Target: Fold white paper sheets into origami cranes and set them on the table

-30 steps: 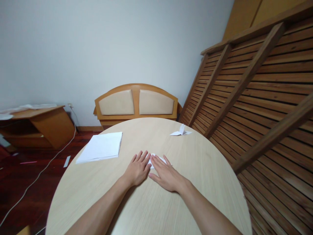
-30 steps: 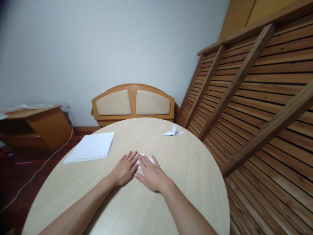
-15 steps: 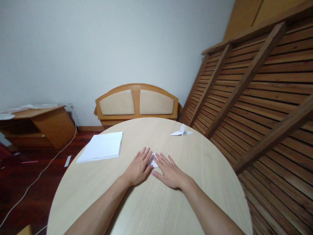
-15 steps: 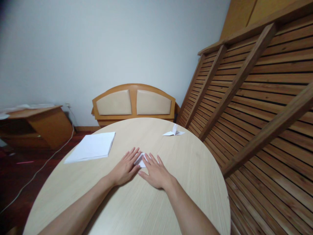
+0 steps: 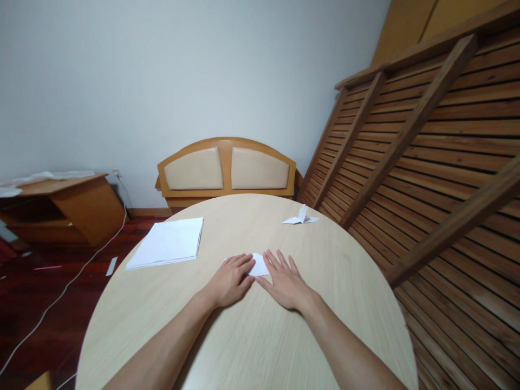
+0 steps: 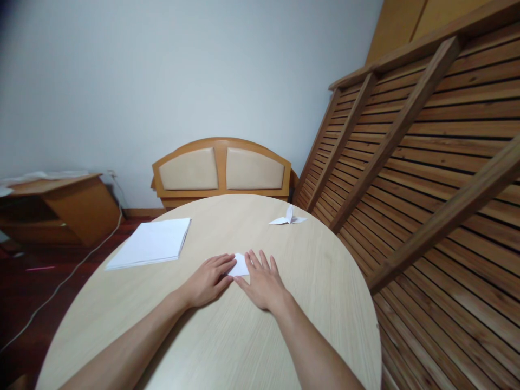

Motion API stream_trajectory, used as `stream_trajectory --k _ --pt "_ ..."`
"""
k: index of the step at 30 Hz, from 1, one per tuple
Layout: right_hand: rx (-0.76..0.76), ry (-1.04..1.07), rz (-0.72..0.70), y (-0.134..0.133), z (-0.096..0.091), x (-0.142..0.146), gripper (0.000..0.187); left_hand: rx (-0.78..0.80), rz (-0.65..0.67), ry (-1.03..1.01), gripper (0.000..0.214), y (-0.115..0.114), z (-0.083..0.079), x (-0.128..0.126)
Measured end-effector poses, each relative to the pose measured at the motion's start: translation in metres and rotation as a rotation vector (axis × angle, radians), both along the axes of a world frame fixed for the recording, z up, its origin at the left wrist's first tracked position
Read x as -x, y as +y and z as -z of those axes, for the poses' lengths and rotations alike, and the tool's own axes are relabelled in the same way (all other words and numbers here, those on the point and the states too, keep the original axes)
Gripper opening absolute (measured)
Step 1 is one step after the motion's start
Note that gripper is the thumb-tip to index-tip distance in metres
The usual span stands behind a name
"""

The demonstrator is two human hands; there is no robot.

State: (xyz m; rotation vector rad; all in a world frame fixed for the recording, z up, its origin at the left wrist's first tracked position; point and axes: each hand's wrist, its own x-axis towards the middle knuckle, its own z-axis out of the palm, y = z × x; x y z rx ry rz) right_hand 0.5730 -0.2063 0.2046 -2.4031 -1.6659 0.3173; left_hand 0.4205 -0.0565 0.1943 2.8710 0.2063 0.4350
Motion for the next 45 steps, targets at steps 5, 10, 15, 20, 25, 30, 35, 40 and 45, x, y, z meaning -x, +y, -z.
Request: stream_trajectory --k 5,10,15,20,25,30,35,40,45 --pt "-0.006 0.005 0.061 -0.001 0.002 -0.008 0.095 -0.009 0.015 -0.013 0.041 0.000 -0.002 0.001" --pt "-0.088 -0.031 0.022 0.000 0.002 -0.009 0.091 -0.011 0.013 -0.014 0.040 -0.001 -0.003 0.000" --pt "-0.163 0.022 -0.174 0.003 -0.003 -0.001 0.071 -0.015 0.017 -0.031 0.041 -0.001 -0.003 -0.001" --pt "-0.152 0.073 -0.165 0.003 -0.003 0.000 0.068 -0.020 0.021 -0.047 0.036 -0.001 -0.006 -0.002" --pt "-0.183 0.063 -0.141 0.001 -0.003 -0.004 0.062 -0.017 0.025 -0.060 0.031 -0.001 -0.008 -0.001" --pt "-0.251 0.005 -0.156 0.002 -0.007 -0.005 0.050 0.023 0.006 -0.084 0.030 0.001 -0.005 -0.002" --pt "-0.343 0.001 -0.137 0.005 -0.008 -0.008 0.032 0.064 -0.043 -0.076 0.026 0.001 -0.006 -0.001" --pt "-0.387 0.025 -0.106 0.008 -0.003 -0.011 0.025 0.077 -0.056 -0.070 0.022 0.000 -0.008 -0.001" --pt "-0.408 0.042 -0.120 0.009 -0.002 -0.013 0.024 0.083 -0.068 -0.072 0.025 0.002 -0.006 -0.001"
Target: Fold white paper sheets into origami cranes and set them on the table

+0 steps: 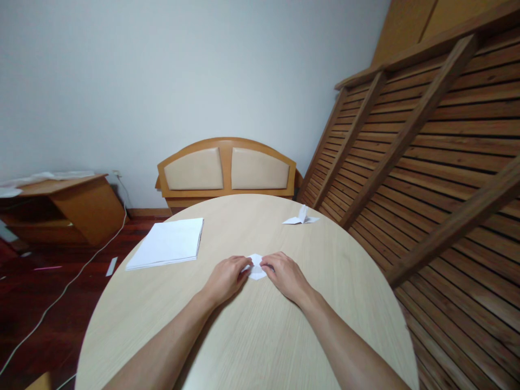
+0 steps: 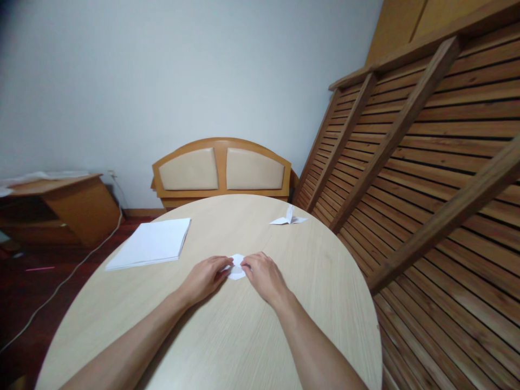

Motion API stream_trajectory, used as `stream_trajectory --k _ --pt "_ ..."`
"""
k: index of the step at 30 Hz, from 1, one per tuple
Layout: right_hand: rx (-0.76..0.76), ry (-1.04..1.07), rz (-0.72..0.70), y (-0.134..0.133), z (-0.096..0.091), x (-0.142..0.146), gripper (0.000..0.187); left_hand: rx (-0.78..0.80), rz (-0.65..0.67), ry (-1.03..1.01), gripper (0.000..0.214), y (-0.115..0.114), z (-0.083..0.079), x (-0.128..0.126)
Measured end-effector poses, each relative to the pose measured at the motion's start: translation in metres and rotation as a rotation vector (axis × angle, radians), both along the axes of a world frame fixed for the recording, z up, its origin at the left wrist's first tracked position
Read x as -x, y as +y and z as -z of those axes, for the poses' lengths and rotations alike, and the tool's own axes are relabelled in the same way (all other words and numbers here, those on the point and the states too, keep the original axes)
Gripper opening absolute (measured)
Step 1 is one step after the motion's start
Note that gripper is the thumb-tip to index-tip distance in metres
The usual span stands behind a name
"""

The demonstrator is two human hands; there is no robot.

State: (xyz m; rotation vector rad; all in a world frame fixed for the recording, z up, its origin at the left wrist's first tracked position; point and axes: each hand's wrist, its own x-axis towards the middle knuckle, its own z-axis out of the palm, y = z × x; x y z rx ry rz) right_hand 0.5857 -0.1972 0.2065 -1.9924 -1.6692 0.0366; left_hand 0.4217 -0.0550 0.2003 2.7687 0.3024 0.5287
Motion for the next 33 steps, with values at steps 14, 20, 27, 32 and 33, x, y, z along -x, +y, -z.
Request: stream_trajectory --k 14,20,27,32,33 --pt "-0.032 0.028 -0.051 0.001 -0.001 0.005 0.031 -0.077 0.039 0.006 0.038 0.003 0.006 -0.002" --pt "0.229 0.005 -0.235 -0.007 0.001 0.017 0.078 -0.097 0.052 0.033 0.048 0.000 0.003 -0.001" --pt "0.352 -0.010 -0.116 -0.010 0.000 0.020 0.088 -0.084 0.063 0.247 0.057 -0.001 0.007 0.003" --pt "0.371 -0.008 -0.042 -0.011 -0.001 0.017 0.089 -0.120 0.049 0.391 0.061 -0.002 0.008 0.006" --pt "0.371 -0.009 -0.037 -0.011 -0.001 0.017 0.090 -0.127 0.033 0.405 0.062 -0.003 0.008 0.007"
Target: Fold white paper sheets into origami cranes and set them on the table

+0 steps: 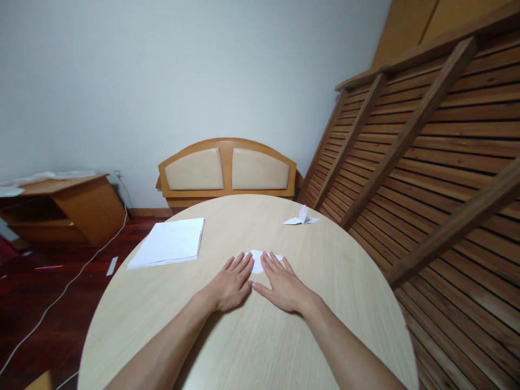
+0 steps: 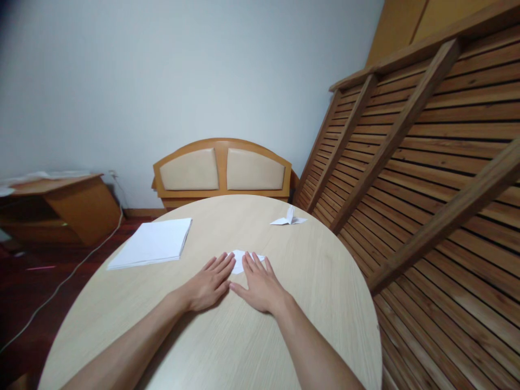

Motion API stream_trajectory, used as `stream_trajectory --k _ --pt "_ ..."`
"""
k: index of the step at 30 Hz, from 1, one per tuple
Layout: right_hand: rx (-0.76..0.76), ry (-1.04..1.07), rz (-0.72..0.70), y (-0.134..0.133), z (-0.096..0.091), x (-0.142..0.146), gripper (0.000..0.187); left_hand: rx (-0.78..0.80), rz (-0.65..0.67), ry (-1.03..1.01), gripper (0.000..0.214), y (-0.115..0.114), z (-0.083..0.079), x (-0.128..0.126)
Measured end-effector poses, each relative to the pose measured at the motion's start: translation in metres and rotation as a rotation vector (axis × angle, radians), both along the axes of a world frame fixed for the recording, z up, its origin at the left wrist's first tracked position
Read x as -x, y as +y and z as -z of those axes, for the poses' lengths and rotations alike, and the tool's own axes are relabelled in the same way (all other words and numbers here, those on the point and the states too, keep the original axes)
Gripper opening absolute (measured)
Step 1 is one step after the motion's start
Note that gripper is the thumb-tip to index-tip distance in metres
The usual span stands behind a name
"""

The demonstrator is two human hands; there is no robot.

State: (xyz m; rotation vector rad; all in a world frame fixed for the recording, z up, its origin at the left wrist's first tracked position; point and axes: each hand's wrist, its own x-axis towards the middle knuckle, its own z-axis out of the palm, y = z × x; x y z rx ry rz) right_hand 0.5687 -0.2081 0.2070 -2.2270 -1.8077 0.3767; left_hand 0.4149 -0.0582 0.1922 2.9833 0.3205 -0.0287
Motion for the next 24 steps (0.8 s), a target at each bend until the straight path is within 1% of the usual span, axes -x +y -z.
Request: stream_trajectory --k 4,6,7,9,10,13,14,16,19,22,24 --pt "-0.007 -0.005 0.004 0.000 0.001 0.000 0.092 -0.059 -0.137 0.024 0.071 -0.007 -0.001 0.003" --pt "-0.009 -0.006 0.005 0.000 0.002 0.000 0.092 -0.108 -0.188 -0.010 0.072 -0.013 -0.002 0.004" --pt "-0.009 -0.006 0.007 0.000 0.003 0.000 0.092 -0.132 -0.192 -0.042 0.071 -0.015 -0.003 0.004" --pt "-0.010 -0.008 0.014 0.001 0.003 -0.001 0.092 -0.160 -0.161 -0.110 0.067 -0.018 -0.006 0.001" --pt "-0.011 -0.010 0.017 0.001 0.003 -0.001 0.091 -0.157 -0.122 -0.129 0.065 -0.019 -0.008 0.000" --pt "-0.009 -0.017 0.025 0.001 0.003 -0.002 0.089 -0.089 0.015 -0.104 0.058 -0.017 -0.012 -0.004" --pt "-0.007 -0.017 0.029 0.001 0.003 -0.002 0.088 -0.059 0.037 -0.084 0.057 -0.015 -0.012 -0.004" --pt "0.001 -0.016 0.043 0.000 0.002 -0.003 0.088 -0.007 0.036 -0.060 0.056 -0.012 -0.010 -0.004" --pt "0.026 -0.024 0.087 -0.001 0.002 -0.005 0.089 0.027 0.015 -0.067 0.056 -0.008 -0.006 -0.003" --pt "0.034 -0.058 0.166 -0.002 0.006 -0.008 0.087 0.037 0.015 -0.075 0.057 -0.008 -0.004 -0.003" --pt "0.004 -0.099 0.220 0.000 0.009 -0.009 0.085 0.049 0.020 -0.088 0.058 -0.007 -0.004 -0.003"
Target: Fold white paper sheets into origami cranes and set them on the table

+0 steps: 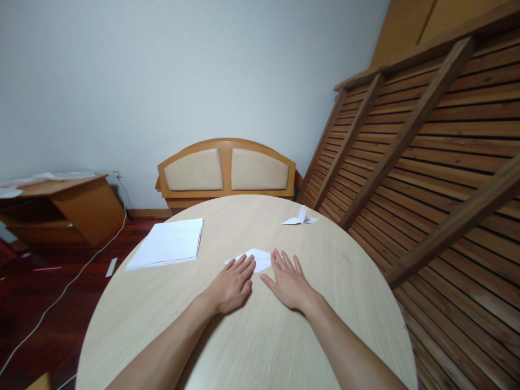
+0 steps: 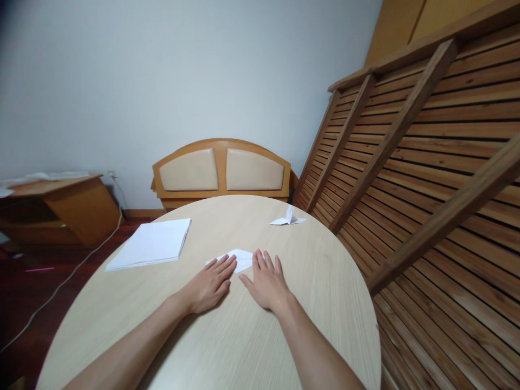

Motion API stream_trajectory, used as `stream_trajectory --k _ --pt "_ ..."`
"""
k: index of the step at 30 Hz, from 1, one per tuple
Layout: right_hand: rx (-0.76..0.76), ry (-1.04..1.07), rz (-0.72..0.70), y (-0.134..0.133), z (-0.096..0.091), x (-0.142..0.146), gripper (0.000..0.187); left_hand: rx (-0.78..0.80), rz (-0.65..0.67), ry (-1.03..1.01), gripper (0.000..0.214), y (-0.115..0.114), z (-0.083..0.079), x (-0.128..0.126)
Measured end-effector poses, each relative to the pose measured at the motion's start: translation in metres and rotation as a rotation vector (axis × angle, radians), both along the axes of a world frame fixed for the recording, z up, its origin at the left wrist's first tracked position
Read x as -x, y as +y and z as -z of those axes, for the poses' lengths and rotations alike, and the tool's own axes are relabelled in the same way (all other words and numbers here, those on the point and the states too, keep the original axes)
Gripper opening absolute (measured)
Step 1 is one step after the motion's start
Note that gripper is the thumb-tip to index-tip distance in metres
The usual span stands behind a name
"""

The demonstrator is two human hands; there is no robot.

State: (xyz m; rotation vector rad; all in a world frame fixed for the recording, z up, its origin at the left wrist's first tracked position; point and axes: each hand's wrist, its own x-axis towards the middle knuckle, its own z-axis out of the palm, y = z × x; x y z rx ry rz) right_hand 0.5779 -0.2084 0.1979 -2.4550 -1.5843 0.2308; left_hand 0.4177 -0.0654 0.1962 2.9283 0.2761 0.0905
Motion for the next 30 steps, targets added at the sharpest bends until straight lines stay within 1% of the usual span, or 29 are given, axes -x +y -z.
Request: stream_trajectory --k 2,4,7,9,12,15,19,23,26,30 --pt "-0.055 -0.044 0.036 0.002 0.002 -0.001 0.081 0.013 0.013 -0.012 0.059 0.001 -0.002 0.000" --pt "-0.139 -0.068 0.044 0.005 0.001 -0.002 0.071 0.028 0.045 -0.021 0.060 0.001 -0.004 0.001" --pt "-0.276 -0.048 0.020 0.008 -0.001 -0.004 0.052 0.055 0.121 -0.034 0.064 0.000 -0.008 0.001" --pt "-0.340 -0.011 -0.008 0.010 0.001 -0.006 0.043 0.067 0.169 -0.046 0.067 -0.001 -0.010 0.001" --pt "-0.397 0.057 -0.058 0.013 0.009 -0.011 0.038 0.061 0.204 -0.065 0.068 -0.003 -0.011 0.000" --pt "-0.456 0.119 -0.088 0.014 0.015 -0.016 0.038 0.052 0.207 -0.073 0.065 -0.003 -0.010 -0.001" --pt "-0.530 0.169 -0.112 0.015 0.013 -0.017 0.037 0.037 0.203 -0.091 0.063 -0.003 -0.010 -0.001" --pt "-0.529 0.184 -0.114 0.015 0.006 -0.016 0.034 0.018 0.210 -0.125 0.059 -0.006 -0.013 0.000" --pt "-0.464 0.181 -0.104 0.014 0.001 -0.014 0.032 0.011 0.202 -0.153 0.056 -0.006 -0.013 0.000" --pt "-0.393 0.152 -0.107 0.013 -0.003 -0.012 0.032 -0.005 0.193 -0.129 0.059 -0.004 -0.009 0.001"
